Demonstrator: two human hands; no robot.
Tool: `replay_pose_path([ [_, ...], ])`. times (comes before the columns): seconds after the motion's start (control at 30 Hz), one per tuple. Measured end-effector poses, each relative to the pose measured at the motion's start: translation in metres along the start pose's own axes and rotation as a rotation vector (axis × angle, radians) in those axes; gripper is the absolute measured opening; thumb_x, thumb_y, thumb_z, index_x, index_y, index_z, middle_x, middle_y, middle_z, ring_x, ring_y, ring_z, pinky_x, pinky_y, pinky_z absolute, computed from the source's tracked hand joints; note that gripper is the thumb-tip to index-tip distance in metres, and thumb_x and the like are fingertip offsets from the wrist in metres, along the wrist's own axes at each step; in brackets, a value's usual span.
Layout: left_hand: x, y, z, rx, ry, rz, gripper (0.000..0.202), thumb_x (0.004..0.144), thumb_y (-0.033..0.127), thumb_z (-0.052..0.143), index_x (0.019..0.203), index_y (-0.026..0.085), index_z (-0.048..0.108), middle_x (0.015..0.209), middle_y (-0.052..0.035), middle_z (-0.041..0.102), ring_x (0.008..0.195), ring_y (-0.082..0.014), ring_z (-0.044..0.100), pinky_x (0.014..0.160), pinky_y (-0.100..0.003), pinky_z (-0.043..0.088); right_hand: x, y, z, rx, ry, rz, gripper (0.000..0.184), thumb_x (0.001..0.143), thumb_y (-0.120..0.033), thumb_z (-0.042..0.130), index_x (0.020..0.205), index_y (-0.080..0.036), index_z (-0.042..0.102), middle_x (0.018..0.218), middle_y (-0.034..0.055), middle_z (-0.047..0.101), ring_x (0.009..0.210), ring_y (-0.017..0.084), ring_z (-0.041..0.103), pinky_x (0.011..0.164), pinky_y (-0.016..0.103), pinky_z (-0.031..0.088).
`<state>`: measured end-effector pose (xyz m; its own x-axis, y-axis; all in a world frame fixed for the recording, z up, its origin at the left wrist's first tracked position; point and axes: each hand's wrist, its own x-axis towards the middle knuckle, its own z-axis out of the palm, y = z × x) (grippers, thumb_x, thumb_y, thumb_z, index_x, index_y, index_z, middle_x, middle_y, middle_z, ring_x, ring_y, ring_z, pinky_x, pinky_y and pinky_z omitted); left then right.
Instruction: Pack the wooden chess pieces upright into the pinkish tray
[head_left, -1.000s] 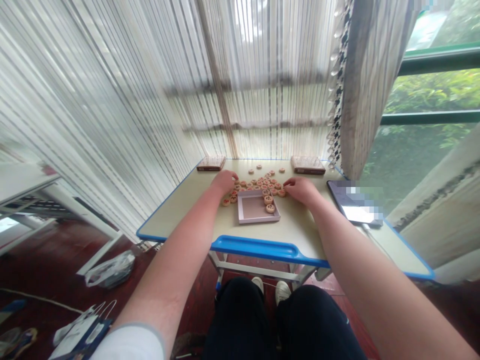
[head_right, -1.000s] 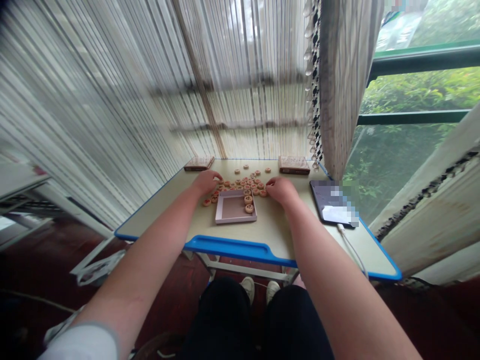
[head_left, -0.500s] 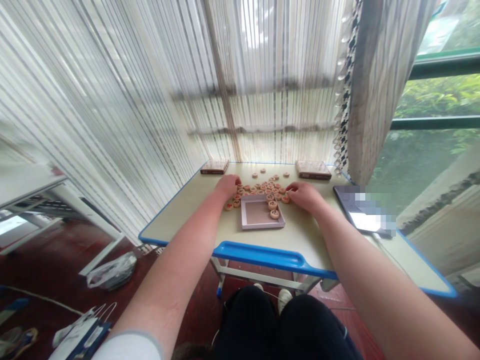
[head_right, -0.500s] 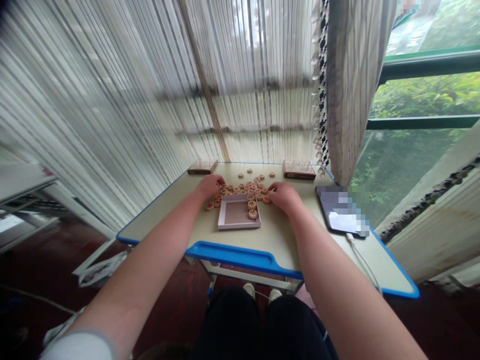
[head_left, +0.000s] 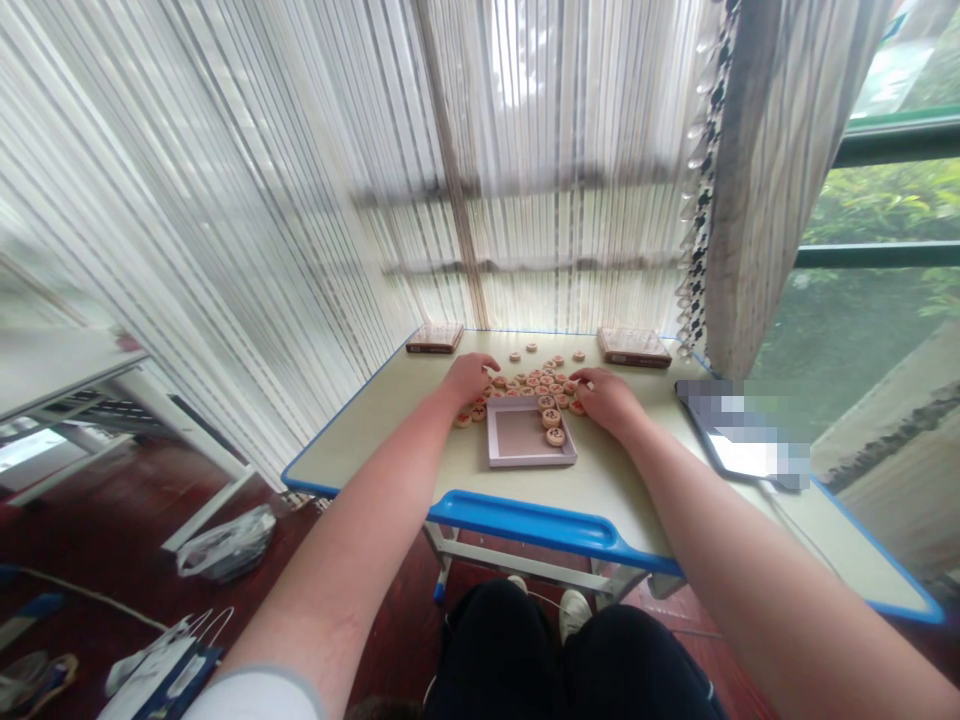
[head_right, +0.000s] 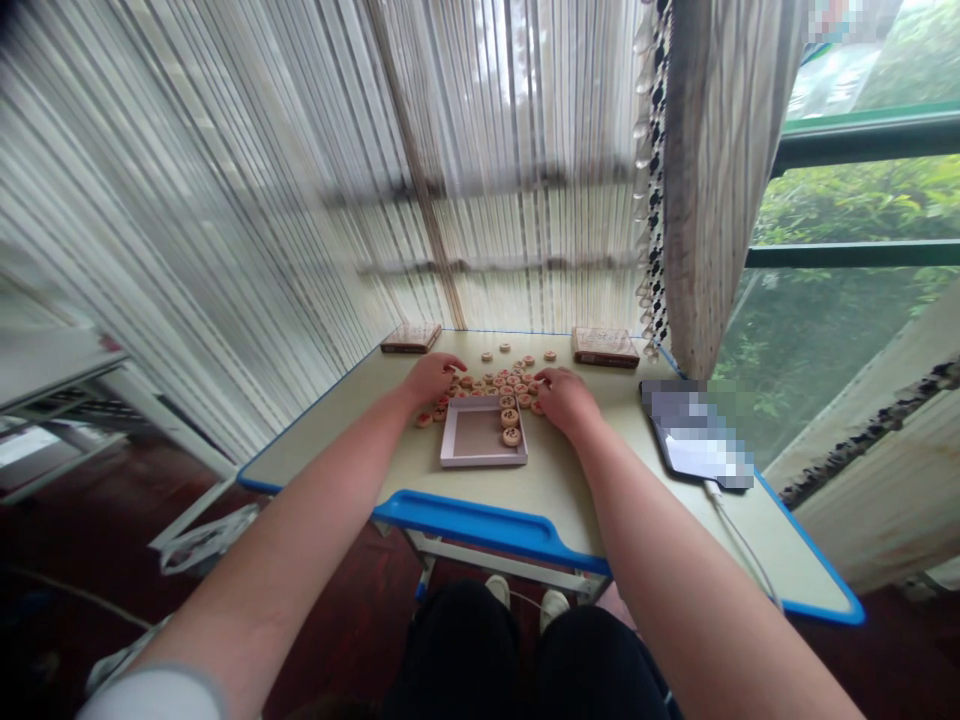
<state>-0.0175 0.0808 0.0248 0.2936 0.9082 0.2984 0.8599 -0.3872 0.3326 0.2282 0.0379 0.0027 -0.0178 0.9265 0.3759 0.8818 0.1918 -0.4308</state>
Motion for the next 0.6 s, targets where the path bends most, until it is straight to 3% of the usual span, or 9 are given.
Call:
replay_pose_path([
  [0.13, 0.0, -0.005, -0.001, -0.023, -0.006, -0.064, 0.033, 0.073, 0.009, 0.047, 0.096, 0.019, 0.069, 0.094, -0.0048, 0.069, 0.091, -0.0164, 0.061, 0.088, -0.028, 0.045, 0.0, -0.002, 0.004, 0.104, 0.039, -0.103, 0.037, 0.083, -0.021, 0.041, 0.115, -0.022, 0.06, 0.124, 0.004, 0.057, 0.116, 0.018, 0.048, 0.099, 0.03, 0.034],
  [0.33, 0.001, -0.008, -0.009, -0.02, -0.049, -0.067, 0.032, 0.067, 0.008, 0.053, 0.095, 0.015, 0.069, 0.097, -0.0064, 0.069, 0.09, -0.0173, 0.062, 0.083, -0.026, 0.047, 0.0, -0.001, 0.009, 0.186, -0.147, -0.133, 0.043, 0.089, -0.035, 0.036, 0.127, -0.022, 0.051, 0.133, 0.003, 0.049, 0.125, 0.017, 0.039, 0.105, 0.033, 0.027],
  [0.47, -0.003, -0.004, -0.021, 0.026, -0.102, -0.165, 0.026, 0.072, 0.027, 0.058, 0.092, 0.015, 0.069, 0.09, -0.0083, 0.069, 0.083, -0.0191, 0.063, 0.074, -0.027, 0.048, 0.0, -0.001, 0.009, 0.221, -0.125, -0.115, 0.045, 0.09, -0.038, 0.034, 0.127, -0.02, 0.05, 0.132, 0.0058, 0.051, 0.122, 0.018, 0.043, 0.103, 0.032, 0.03],
  [0.6, -0.006, -0.001, -0.024, 0.128, -0.221, -0.237, 0.033, 0.067, 0.042, 0.064, 0.085, 0.015, 0.071, 0.081, -0.0104, 0.069, 0.077, -0.0221, 0.064, 0.07, -0.03, 0.048, 0.0, -0.003, 0.007, 0.215, -0.121, -0.099, 0.046, 0.09, -0.039, 0.034, 0.127, -0.019, 0.049, 0.132, 0.0077, 0.05, 0.121, 0.019, 0.043, 0.103, 0.033, 0.03],
])
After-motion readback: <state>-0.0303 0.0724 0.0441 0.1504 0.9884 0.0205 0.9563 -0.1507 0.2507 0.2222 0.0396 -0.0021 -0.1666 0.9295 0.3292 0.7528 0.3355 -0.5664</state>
